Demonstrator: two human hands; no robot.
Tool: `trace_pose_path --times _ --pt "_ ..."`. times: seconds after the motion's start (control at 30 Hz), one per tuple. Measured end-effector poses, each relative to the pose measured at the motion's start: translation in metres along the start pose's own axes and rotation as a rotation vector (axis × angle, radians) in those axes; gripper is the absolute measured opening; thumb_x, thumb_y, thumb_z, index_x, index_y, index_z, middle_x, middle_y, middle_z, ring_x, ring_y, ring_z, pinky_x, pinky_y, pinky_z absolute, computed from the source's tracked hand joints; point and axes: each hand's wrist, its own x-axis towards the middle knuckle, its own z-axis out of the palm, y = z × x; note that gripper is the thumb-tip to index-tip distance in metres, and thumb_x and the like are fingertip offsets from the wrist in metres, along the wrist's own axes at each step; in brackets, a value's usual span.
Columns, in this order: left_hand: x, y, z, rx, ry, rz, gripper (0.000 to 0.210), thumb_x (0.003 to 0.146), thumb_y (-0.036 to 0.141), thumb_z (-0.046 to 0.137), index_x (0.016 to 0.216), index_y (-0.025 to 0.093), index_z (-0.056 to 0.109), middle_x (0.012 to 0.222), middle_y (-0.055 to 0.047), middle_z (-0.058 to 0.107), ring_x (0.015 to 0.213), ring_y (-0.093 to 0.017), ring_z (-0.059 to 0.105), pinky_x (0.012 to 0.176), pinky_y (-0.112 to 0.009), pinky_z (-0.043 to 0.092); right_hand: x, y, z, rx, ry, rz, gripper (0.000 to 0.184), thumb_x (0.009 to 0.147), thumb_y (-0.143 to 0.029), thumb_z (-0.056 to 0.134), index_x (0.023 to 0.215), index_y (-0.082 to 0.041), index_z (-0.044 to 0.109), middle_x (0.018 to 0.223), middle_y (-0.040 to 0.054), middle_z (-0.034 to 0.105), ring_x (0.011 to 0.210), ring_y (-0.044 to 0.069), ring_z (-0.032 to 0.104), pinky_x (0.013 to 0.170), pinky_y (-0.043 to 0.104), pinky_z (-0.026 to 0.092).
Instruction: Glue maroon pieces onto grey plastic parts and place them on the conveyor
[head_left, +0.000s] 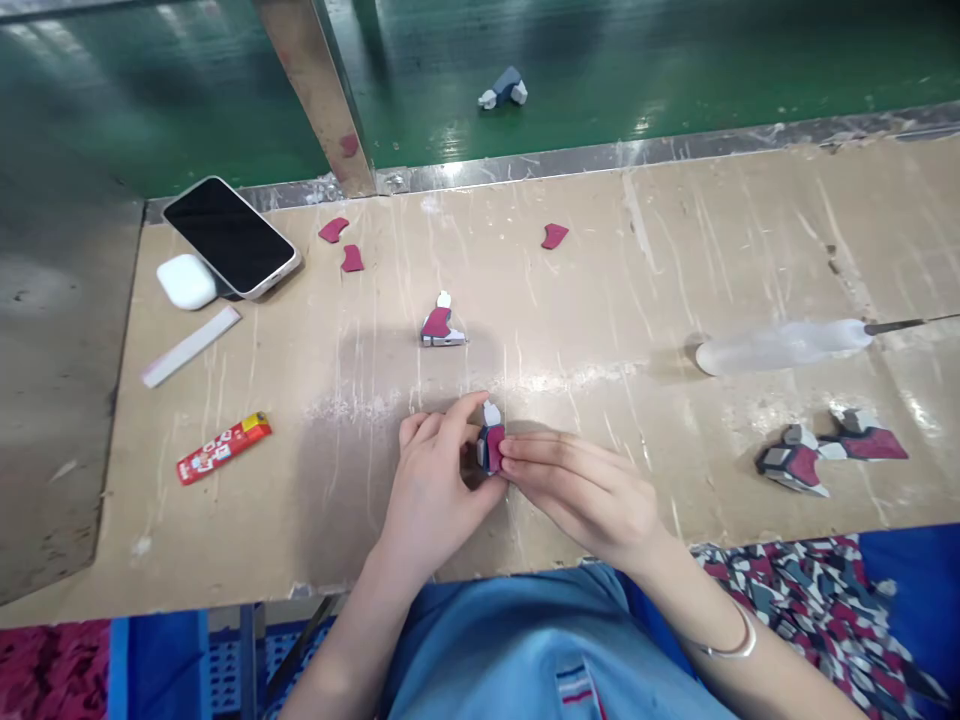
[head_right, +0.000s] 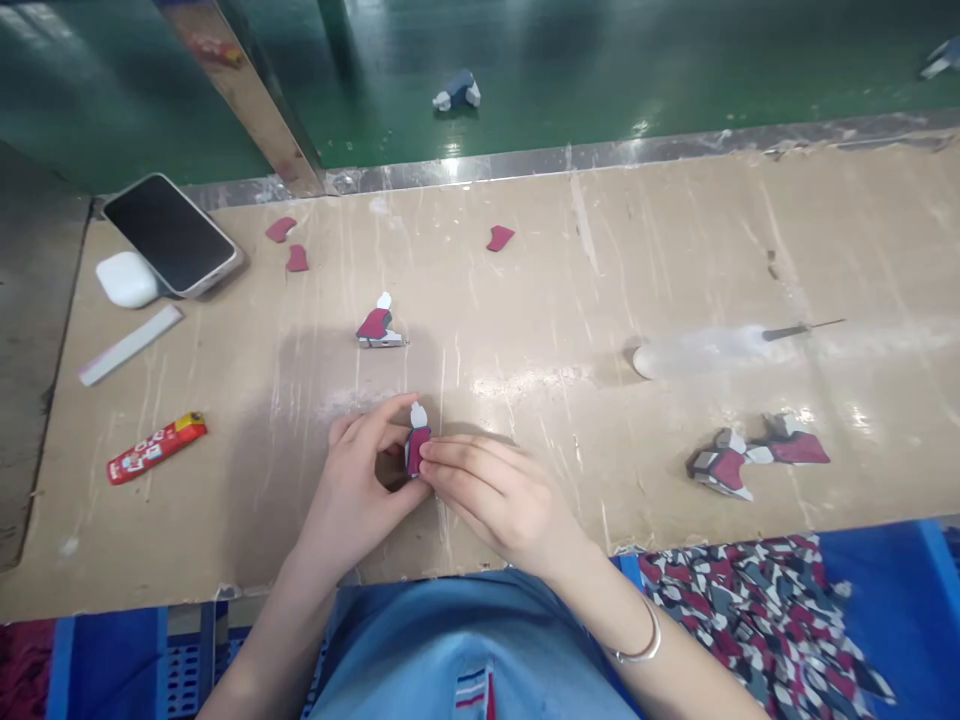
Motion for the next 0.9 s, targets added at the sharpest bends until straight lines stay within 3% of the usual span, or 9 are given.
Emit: trace_pose_path --times 0.1,0.2,0.33,0.5,0.6,0.77,0.9 --pt "-0.001 -0.002 0.001 -0.003 0.037 0.01 0.061 0.081 0.014 0.07 0.141 0.022 0.061 0.086 0.002 0.079 0.094 -0.026 0.074 0.107 -0.05 0.05 0.004 0.0 0.0 0.074 -0.031 0.05 0.023 0.104 -0.01 0.065 0.121 -0.02 0.076 0.11 0.0096 0.086 0.102 0.024 0.084 0.088 0.039 0.074" --pt "-0.005 -0.002 0.003 -0.074 0.078 -0.016 0.061 0.081 0.015 0.07 0.14 0.025 0.063 0.082 0.005 0.074 0.075 -0.02 0.067 0.093 -0.043 0.056 0.007 -0.002 0.0 0.117 -0.064 0.12 0.028 0.105 -0.01 0.063 0.124 -0.026 0.076 0.112 0.0063 0.085 0.104 0.024 0.083 0.091 0.041 0.073" --pt "-0.011 0.002 0.003 -0.473 0.047 -0.036 0.065 0.084 0.014 0.07 0.145 0.03 0.055 0.093 0.003 0.075 0.07 -0.014 0.067 0.068 -0.029 0.058 0.008 -0.009 -0.002 0.163 -0.041 0.137 0.036 0.102 -0.005 0.061 0.126 -0.028 0.074 0.119 0.0041 0.085 0.108 0.023 0.082 0.095 0.041 0.07" --pt "-0.013 0.009 -0.007 -0.923 -0.112 -0.04 0.06 0.092 0.015 0.074 0.144 0.034 0.05 0.103 0.002 0.076 0.078 -0.012 0.075 0.071 -0.023 0.064 0.01 -0.02 -0.002 0.206 0.057 0.156 0.039 0.096 0.001 0.063 0.121 -0.029 0.072 0.117 0.0029 0.087 0.102 0.022 0.082 0.09 0.039 0.07" --pt "-0.011 0.008 -0.009 -0.962 -0.097 -0.097 0.052 0.097 0.026 0.079 0.141 0.034 0.053 0.098 0.002 0.077 0.076 -0.013 0.076 0.068 -0.023 0.064 0.009 -0.024 0.003 0.308 0.119 0.273 0.04 0.096 -0.001 0.066 0.122 -0.032 0.065 0.111 0.002 0.087 0.102 0.023 0.081 0.082 0.039 0.072" --pt "-0.011 0.002 -0.006 -0.897 -0.095 -0.133 0.066 0.093 0.061 0.082 0.144 0.032 0.053 0.1 -0.003 0.077 0.072 -0.017 0.075 0.063 -0.028 0.065 0.004 -0.024 0.017 0.445 0.254 0.343 0.03 0.103 -0.015 0.07 0.122 -0.032 0.055 0.106 0.0027 0.081 0.095 0.02 0.082 0.072 0.033 0.072" --pt "-0.01 0.0 -0.005 -0.96 -0.074 -0.137 0.063 0.091 0.058 0.086 0.141 0.033 0.056 0.09 0.002 0.072 0.07 -0.014 0.073 0.063 -0.024 0.064 0.001 -0.02 0.022 0.466 0.27 0.339 0.027 0.104 -0.018 0.071 0.12 -0.032 0.053 0.1 0.0014 0.078 0.092 0.019 0.081 0.072 0.031 0.072"
